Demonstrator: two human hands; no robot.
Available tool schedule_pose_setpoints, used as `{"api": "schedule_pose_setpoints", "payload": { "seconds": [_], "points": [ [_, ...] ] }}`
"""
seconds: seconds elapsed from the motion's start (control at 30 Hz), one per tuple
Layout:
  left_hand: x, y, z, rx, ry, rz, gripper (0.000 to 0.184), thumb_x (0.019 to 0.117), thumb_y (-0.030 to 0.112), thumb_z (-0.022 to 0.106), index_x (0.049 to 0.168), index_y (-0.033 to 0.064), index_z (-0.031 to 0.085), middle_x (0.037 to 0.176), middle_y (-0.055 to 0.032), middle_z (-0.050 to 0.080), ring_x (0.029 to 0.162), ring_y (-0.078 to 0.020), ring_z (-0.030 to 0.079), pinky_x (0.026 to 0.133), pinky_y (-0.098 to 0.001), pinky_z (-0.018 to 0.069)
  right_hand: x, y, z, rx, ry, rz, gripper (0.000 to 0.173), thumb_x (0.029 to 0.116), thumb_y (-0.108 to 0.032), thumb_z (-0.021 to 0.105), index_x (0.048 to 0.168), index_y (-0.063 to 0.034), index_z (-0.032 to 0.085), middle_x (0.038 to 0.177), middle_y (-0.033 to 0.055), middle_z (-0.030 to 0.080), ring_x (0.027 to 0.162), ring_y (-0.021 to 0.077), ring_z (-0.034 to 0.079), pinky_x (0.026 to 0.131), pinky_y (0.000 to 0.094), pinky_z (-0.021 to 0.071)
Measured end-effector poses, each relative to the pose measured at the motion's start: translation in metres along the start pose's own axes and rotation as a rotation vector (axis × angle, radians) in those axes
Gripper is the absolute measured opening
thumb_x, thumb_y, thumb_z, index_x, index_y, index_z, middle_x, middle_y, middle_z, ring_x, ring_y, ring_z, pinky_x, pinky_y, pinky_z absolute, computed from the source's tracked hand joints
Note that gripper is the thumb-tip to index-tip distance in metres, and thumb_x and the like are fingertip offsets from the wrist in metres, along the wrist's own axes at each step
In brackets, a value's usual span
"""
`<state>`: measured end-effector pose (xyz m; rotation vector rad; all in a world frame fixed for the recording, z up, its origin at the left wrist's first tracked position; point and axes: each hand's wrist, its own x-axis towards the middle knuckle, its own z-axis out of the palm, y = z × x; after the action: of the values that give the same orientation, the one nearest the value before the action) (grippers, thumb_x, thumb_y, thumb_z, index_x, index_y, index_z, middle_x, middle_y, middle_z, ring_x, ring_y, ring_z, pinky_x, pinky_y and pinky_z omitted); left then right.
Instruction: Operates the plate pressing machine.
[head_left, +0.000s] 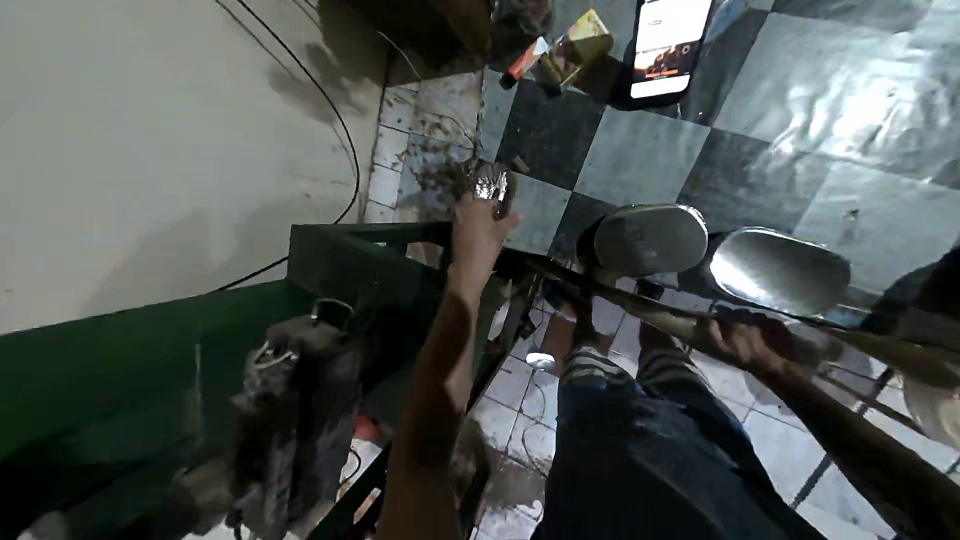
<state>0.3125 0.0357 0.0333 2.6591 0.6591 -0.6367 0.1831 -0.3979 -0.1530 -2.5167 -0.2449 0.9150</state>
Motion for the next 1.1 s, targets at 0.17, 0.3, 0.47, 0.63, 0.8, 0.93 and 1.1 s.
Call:
{"api": "schedule_pose_setpoints", "payload": {
  "seconds": [0.17,0.3,0.47,0.63,0.8,0.93,1.1],
  "points": [
    [-0.007,-0.025,0.038,-0.023,0.275,0.158,0.056,0.1061,0.024,0.057,0.159,0.0162,0.039,0.119,-0.0289,0.067,0.1,-0.0475,0.069,0.085,-0.0632,0.0543,-0.004,-0.03,-0.029,-0.166,-0.244,0.173,0.057,0.1105,-0.039,0.033,0.137,0.004,0.059,0.127,0.0328,0.065,0.122,0.0505,0.061,0.103,0.0648,0.0458],
    [-0.008,-0.024,0.035,-0.001,0.24,0.086,0.08,0.1029,0.035,0.062,0.164,0.014,0.016,0.124,-0.0373,0.06,0.107,-0.0575,0.063,0.085,-0.0722,0.051,-0.019,-0.068,-0.074,-0.03,-0.287,0.147,0.041,0.1061,-0.034,0.052,0.137,-0.0093,0.065,0.131,0.0243,0.066,0.123,0.0463,0.062,0.103,0.0676,0.0458],
    [-0.042,0.051,0.041,0.021,0.154,0.579,0.059,0.1019,0.034,0.064,0.144,-0.0054,0.051,0.157,-0.0267,0.041,0.143,-0.0452,0.043,0.115,-0.0614,0.0375,-0.043,-0.118,-0.14,0.068,0.333,-0.137,0.028,0.0978,-0.019,0.067,0.122,-0.0065,0.074,0.11,0.0185,0.073,0.098,0.0361,0.072,0.085,0.0563,0.0587],
    [-0.047,0.11,0.116,0.131,-0.023,1.004,0.042,0.091,0.033,0.076,0.119,0.0018,0.069,0.138,-0.0224,0.059,0.142,-0.0443,0.043,0.12,-0.0582,0.0323,0.011,-0.06,-0.161,-0.09,0.058,-0.334,0.041,0.0891,-0.027,0.078,0.126,-0.0098,0.073,0.122,0.0209,0.068,0.118,0.0395,0.063,0.102,0.0582,0.0494],
    [-0.021,0.109,0.086,0.069,-0.327,0.976,0.021,0.0995,0.028,0.068,0.11,0.0157,0.08,0.133,-0.0051,0.07,0.142,-0.0324,0.05,0.115,-0.0538,0.0421,0.038,-0.05,-0.2,0.032,-0.23,-0.363,0.03,0.0887,-0.033,0.082,0.113,-0.0146,0.08,0.113,0.0109,0.075,0.105,0.0299,0.07,0.098,0.0553,0.0529],
    [-0.011,0.121,0.075,0.189,-0.396,0.99,0.024,0.1036,0.029,0.061,0.111,0.0165,0.08,0.132,-0.0031,0.07,0.137,-0.0301,0.055,0.111,-0.0522,0.0465,0.04,-0.049,-0.201,0.054,-0.229,-0.39,0.029,0.0935,-0.028,0.076,0.116,-0.0105,0.079,0.11,0.0133,0.074,0.101,0.0311,0.07,0.094,0.0546,0.0534],
    [-0.039,0.111,0.123,0.272,-0.081,1.006,0.052,0.0907,0.013,0.073,0.141,0.005,0.06,0.138,-0.0281,0.057,0.14,-0.0496,0.044,0.115,-0.0595,0.0388,0.012,-0.057,-0.165,-0.1,0.012,-0.376,0.032,0.0945,-0.026,0.071,0.122,-0.0098,0.075,0.122,0.0201,0.067,0.119,0.0386,0.061,0.103,0.0573,0.0482]
  ]
}}
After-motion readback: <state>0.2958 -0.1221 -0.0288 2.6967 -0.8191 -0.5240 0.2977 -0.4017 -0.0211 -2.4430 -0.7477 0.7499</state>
